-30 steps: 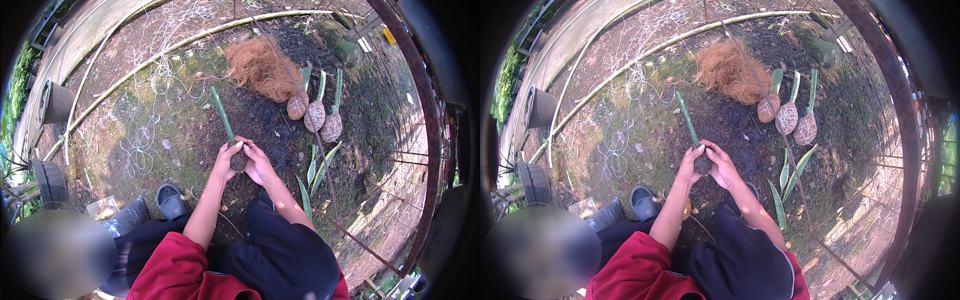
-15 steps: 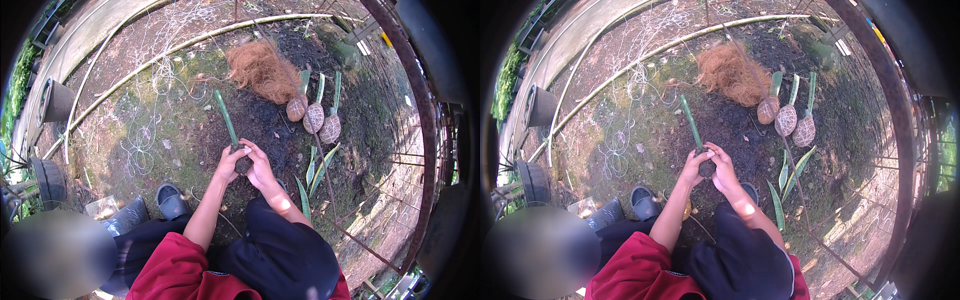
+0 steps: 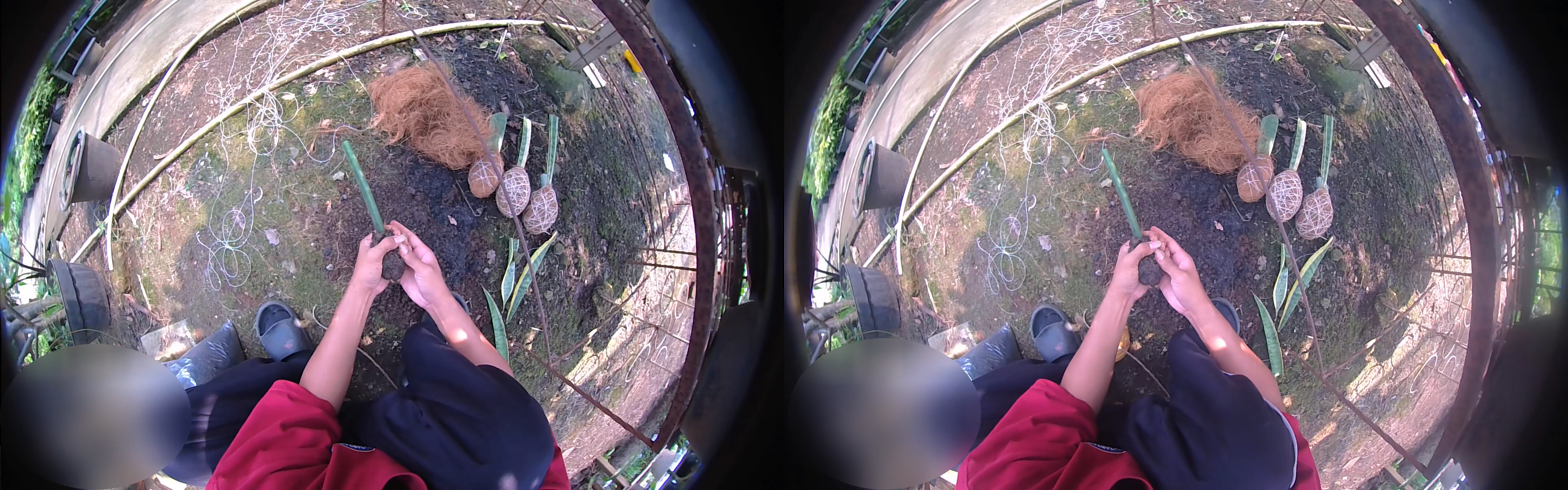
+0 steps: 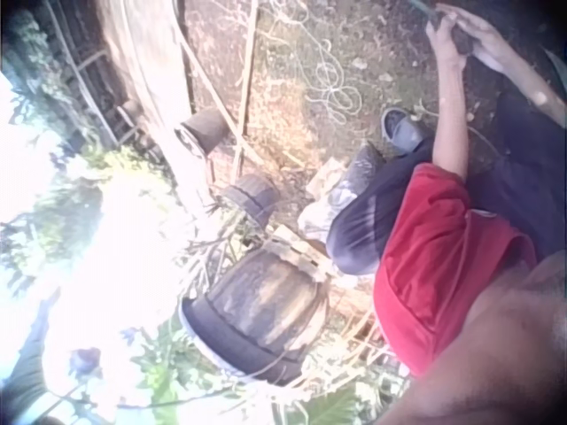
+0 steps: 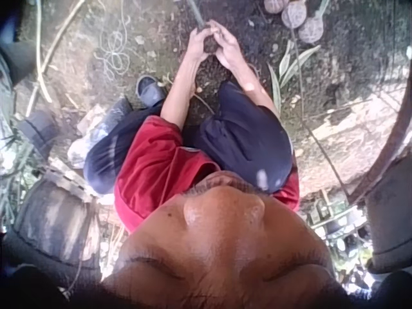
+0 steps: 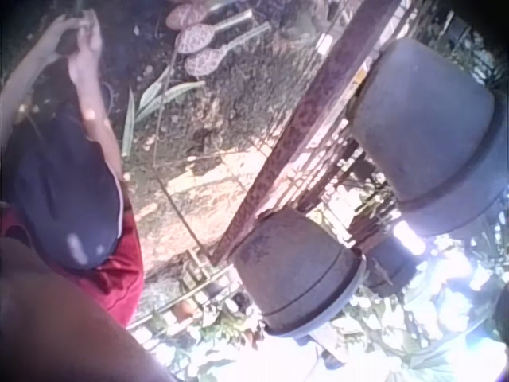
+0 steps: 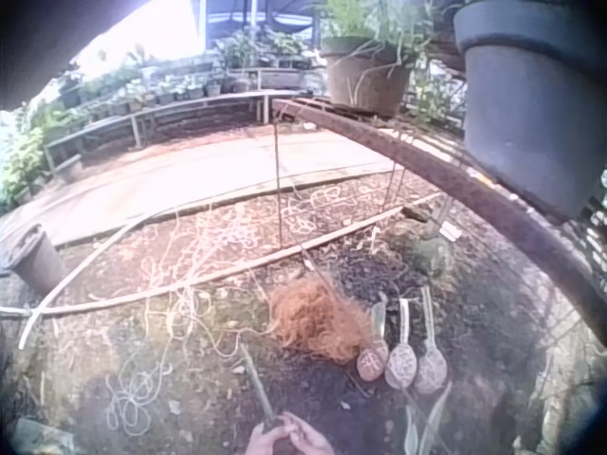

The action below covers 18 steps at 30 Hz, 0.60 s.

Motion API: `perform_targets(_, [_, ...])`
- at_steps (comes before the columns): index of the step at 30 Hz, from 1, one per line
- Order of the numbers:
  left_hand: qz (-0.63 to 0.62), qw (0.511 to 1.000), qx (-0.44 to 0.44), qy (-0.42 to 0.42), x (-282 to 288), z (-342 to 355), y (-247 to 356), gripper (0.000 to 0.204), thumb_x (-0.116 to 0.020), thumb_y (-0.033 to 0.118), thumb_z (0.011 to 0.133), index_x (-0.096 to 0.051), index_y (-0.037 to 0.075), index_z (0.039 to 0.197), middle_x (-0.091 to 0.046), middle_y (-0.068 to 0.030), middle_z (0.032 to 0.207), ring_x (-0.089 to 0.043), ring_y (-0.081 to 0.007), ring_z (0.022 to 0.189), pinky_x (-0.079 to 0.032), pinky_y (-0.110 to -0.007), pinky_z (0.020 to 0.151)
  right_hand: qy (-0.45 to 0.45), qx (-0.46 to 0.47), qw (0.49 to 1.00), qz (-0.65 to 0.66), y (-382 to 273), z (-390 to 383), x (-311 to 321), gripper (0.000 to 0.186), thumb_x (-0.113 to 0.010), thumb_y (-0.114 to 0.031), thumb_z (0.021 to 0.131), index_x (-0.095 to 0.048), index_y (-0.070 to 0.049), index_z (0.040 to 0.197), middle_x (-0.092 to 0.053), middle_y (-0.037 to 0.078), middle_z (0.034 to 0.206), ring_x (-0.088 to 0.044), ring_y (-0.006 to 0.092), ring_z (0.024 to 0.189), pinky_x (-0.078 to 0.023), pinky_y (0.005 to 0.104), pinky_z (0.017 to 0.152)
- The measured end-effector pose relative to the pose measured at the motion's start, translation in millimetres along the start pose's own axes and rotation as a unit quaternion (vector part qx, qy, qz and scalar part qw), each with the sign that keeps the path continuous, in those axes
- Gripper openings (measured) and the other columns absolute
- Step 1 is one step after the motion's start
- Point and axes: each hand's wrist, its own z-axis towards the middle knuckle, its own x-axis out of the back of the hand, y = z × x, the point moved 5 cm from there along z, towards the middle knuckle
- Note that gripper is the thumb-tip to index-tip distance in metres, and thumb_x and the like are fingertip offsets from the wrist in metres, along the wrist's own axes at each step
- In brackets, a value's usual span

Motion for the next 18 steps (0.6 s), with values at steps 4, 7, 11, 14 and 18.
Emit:
perform_targets(4, [-0.003, 1.0, -0.001, 0.007, -2.3, -2.1, -4.7, 0.013, -0.071, 0.007, 0.083, -0.061, 0.007, 0.092, -0.063, -0.001, 0.084, -0.062, -0.0098, 0.075, -0.051, -0.025, 0.066, 0.019, 0.012, 0.999, -0.023, -1.4, -3.7, 3.1, 0.059, -0.054, -0.019, 0.099, -0.029, -0.001, 0.15, -0.042, 0.008, 0.147, -0.041, 0.0201, 0.135, -0.033, 0.038, 0.114])
perform_targets(7, [0.097, 0.995, 0.0, -0.009, -12.6, -0.8, -0.3, 0.026, -0.06, 0.031, 0.095, -0.06, 0.005, 0.091, -0.063, -0.0069, 0.085, -0.063, -0.0188, 0.078, -0.053, -0.031, 0.072, -0.012, 0.002, 0.998, 0.056, -8.0, -4.9, 0.9, 0.063, -0.054, -0.023, 0.099, -0.025, -0.001, 0.151, -0.039, 0.009, 0.15, -0.037, 0.0212, 0.138, -0.029, 0.0383, 0.116])
perform_targets(11, [-0.075, 0.993, 0.042, -0.085, -29.2, -0.2, 4.0, 0.063, -0.037, 0.065, 0.096, -0.059, 0.006, 0.092, -0.063, -0.0082, 0.086, -0.063, -0.0219, 0.078, -0.053, -0.036, 0.075, -0.008, 0.084, 0.996, -0.02, -21.4, -10.7, -10.3, 0.082, -0.066, -0.027, 0.092, -0.018, -0.002, 0.154, -0.029, 0.01, 0.156, -0.031, 0.0251, 0.142, -0.023, 0.0409, 0.118])
perform_targets(14, [-0.022, 0.998, 0.036, -0.035, -19.9, 1.4, 0.3, 0.073, -0.028, 0.072, 0.094, -0.059, 0.007, 0.096, -0.063, -0.0084, 0.088, -0.063, -0.0211, 0.081, -0.054, -0.036, 0.079, 0.036, 0.242, 0.891, -0.382, -26.3, -15.6, -11.1, 0.076, -0.07, -0.022, 0.087, -0.032, 0.0, 0.149, -0.033, 0.015, 0.155, -0.034, 0.0308, 0.142, -0.026, 0.046, 0.116])
perform_targets(18, [-0.005, 0.995, 0.031, 0.097, -26.5, -3.1, 5.3, 0.067, -0.031, 0.067, 0.097, -0.062, 0.008, 0.103, -0.062, -0.0058, 0.089, -0.062, -0.0169, 0.084, -0.054, -0.033, 0.079, 0.004, 0.363, 0.692, -0.624, -34.2, -27.6, -27.0, 0.053, -0.065, -0.019, 0.088, -0.052, 0.001, 0.136, -0.049, 0.019, 0.142, -0.039, 0.0408, 0.138, -0.026, 0.0548, 0.114])
